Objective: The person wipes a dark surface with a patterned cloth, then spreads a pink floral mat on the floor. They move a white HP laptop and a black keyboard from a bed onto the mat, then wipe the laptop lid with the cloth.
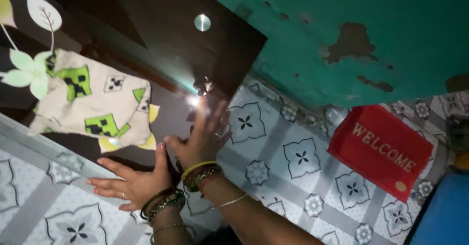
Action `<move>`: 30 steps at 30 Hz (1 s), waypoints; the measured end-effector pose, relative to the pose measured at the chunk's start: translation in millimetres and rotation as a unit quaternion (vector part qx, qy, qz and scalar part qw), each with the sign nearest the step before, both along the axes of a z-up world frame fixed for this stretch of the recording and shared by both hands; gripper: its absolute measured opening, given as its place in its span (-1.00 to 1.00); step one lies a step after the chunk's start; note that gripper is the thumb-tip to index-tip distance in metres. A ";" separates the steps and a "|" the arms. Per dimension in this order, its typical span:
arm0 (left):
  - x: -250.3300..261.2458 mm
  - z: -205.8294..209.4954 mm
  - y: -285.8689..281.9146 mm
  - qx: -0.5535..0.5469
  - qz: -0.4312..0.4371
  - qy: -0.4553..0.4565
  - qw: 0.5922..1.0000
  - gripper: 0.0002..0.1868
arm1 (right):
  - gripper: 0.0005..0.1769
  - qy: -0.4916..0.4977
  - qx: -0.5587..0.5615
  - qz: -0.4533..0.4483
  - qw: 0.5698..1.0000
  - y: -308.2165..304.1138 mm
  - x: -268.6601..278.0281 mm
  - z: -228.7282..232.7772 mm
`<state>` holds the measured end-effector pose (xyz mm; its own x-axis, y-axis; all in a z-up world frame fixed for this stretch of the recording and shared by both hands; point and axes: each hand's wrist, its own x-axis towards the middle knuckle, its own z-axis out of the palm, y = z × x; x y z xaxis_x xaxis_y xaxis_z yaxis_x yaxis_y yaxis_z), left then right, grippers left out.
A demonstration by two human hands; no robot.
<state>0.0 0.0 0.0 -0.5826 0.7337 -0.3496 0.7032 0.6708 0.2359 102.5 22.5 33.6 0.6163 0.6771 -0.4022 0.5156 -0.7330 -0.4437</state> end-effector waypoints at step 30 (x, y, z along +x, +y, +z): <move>39.6 3.5 23.8 -0.087 0.004 -0.054 0.995 0.51 | -0.05 0.330 0.162 -0.366 0.855 29.7 27.3 -136.6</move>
<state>39.6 23.8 3.5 -0.5406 0.6521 -0.5315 0.6748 0.7134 0.1890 129.8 52.2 -103.0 0.6336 0.3481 -0.6909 -0.4700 -0.5362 -0.7011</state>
